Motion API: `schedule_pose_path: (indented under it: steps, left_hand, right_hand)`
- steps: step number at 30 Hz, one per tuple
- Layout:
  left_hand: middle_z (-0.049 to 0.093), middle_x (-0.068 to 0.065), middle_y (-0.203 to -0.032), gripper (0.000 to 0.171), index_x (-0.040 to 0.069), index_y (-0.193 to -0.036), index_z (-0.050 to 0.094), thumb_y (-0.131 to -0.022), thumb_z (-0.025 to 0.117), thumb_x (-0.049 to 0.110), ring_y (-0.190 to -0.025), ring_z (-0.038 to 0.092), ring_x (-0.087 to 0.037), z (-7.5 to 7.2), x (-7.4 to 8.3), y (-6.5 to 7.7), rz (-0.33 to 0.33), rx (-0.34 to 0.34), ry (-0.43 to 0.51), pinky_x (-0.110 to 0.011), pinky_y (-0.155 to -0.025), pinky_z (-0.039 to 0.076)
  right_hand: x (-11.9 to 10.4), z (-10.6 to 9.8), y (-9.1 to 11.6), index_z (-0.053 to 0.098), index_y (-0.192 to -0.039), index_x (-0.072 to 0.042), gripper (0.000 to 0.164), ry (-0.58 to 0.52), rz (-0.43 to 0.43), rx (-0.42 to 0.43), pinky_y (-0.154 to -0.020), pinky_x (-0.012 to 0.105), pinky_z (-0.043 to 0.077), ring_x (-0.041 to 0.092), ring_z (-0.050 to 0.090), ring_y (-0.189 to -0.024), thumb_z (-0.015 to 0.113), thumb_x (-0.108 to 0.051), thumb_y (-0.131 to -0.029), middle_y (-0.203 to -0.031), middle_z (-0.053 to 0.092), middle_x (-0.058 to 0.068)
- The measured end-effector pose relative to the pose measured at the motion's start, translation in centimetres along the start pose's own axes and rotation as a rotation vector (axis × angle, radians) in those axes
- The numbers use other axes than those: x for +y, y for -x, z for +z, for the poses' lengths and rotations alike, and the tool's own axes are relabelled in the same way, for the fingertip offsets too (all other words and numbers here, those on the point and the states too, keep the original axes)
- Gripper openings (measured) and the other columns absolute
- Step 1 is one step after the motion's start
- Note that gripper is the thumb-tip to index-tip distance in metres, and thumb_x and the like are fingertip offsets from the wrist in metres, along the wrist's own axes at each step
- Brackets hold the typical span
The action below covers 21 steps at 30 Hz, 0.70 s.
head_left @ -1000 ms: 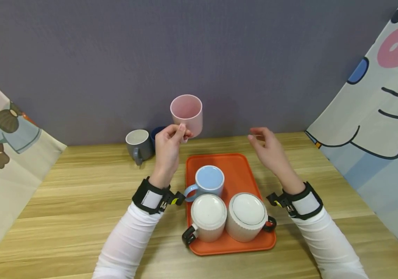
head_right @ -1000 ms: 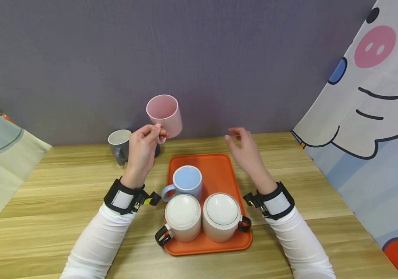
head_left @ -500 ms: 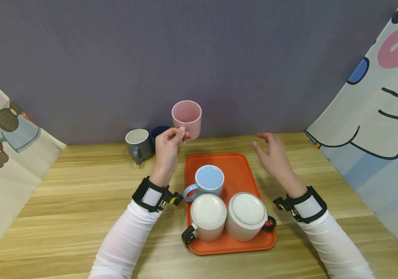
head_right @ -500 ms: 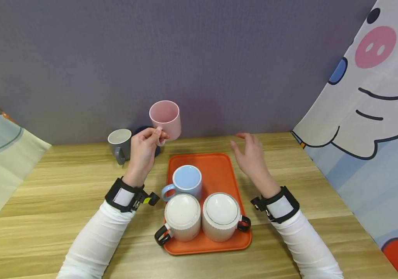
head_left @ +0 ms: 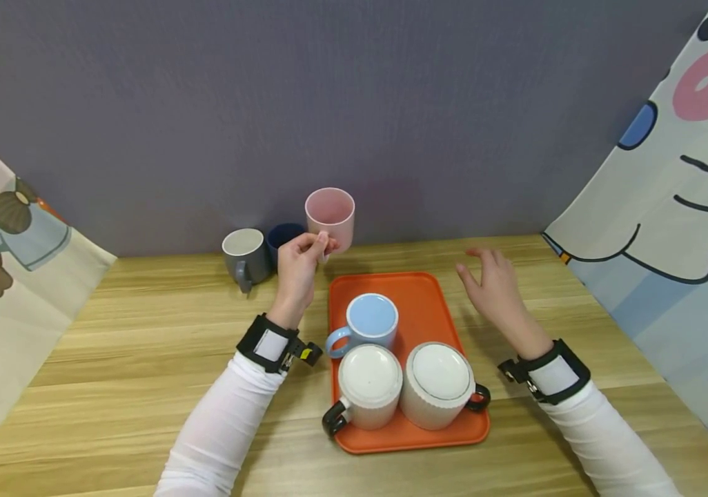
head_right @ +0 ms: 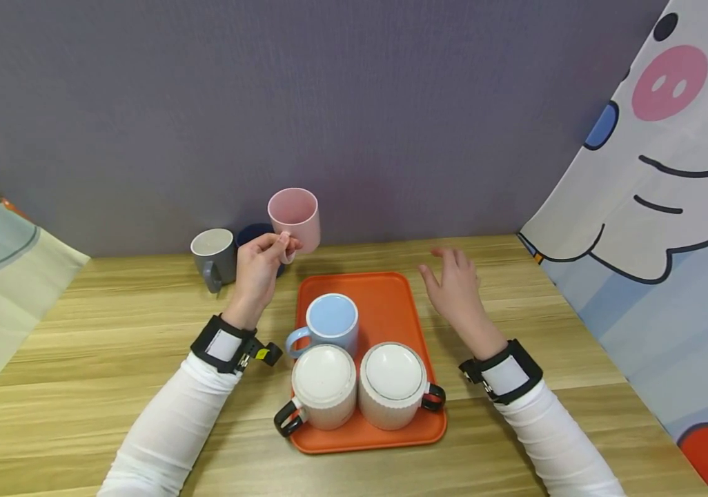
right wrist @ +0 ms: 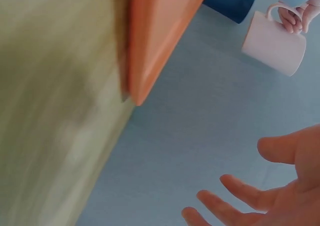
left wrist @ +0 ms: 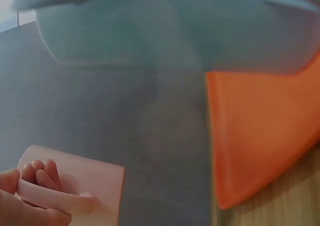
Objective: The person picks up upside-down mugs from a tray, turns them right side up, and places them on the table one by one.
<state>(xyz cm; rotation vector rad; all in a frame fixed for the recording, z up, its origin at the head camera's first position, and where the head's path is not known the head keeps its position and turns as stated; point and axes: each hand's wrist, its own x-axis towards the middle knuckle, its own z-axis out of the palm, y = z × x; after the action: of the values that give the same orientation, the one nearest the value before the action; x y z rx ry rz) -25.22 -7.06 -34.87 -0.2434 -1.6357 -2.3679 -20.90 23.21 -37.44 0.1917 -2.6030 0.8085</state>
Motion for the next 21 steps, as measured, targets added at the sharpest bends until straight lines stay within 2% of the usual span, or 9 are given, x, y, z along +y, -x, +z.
schedule_pose_path:
  steps: [5,12,16,21]
  left_hand:
    - [0.068,-0.002,-0.069,0.019,-0.008,-0.074,0.060,-0.091,0.060,0.001,-0.070,0.063,-0.013,-0.5,-0.9,-0.4,-0.004,-0.001,0.005,-0.024,-0.073,0.051]
    - [0.069,-0.001,-0.071,0.023,-0.012,-0.075,0.059,-0.090,0.062,0.005,-0.072,0.064,-0.014,-1.0,-2.1,-0.7,-0.016,0.002,-0.075,-0.024,-0.074,0.051]
    - [0.069,-0.001,-0.072,0.022,-0.010,-0.074,0.059,-0.091,0.062,0.005,-0.075,0.066,-0.014,-1.0,-2.7,-0.7,-0.025,0.006,-0.081,-0.022,-0.077,0.051]
    - [0.069,-0.002,-0.072,0.020,-0.005,-0.071,0.061,-0.089,0.061,0.000,-0.074,0.066,-0.014,-1.0,-3.3,-0.9,-0.034,0.024,-0.051,-0.021,-0.074,0.051]
  right_hand:
    - [0.9,0.1,0.4,0.048,-0.124,0.011,0.042,0.049,0.020,-0.038,-0.096,0.062,0.030,0.055,0.040,-0.114,0.055,-0.020,-0.096,-0.123,0.047,0.037]
    - [2.0,0.1,1.0,0.046,-0.128,0.007,0.046,0.109,0.092,-0.072,-0.085,0.070,0.034,0.059,0.039,-0.113,0.052,-0.027,-0.097,-0.128,0.044,0.036]
    - [2.6,0.0,1.2,0.042,-0.132,0.007,0.052,0.140,0.120,-0.112,-0.085,0.073,0.033,0.061,0.036,-0.115,0.049,-0.032,-0.098,-0.131,0.041,0.038]
    - [3.3,-0.2,1.6,0.040,-0.134,0.009,0.054,0.170,0.148,-0.167,-0.087,0.073,0.032,0.062,0.035,-0.116,0.047,-0.032,-0.099,-0.134,0.038,0.039]
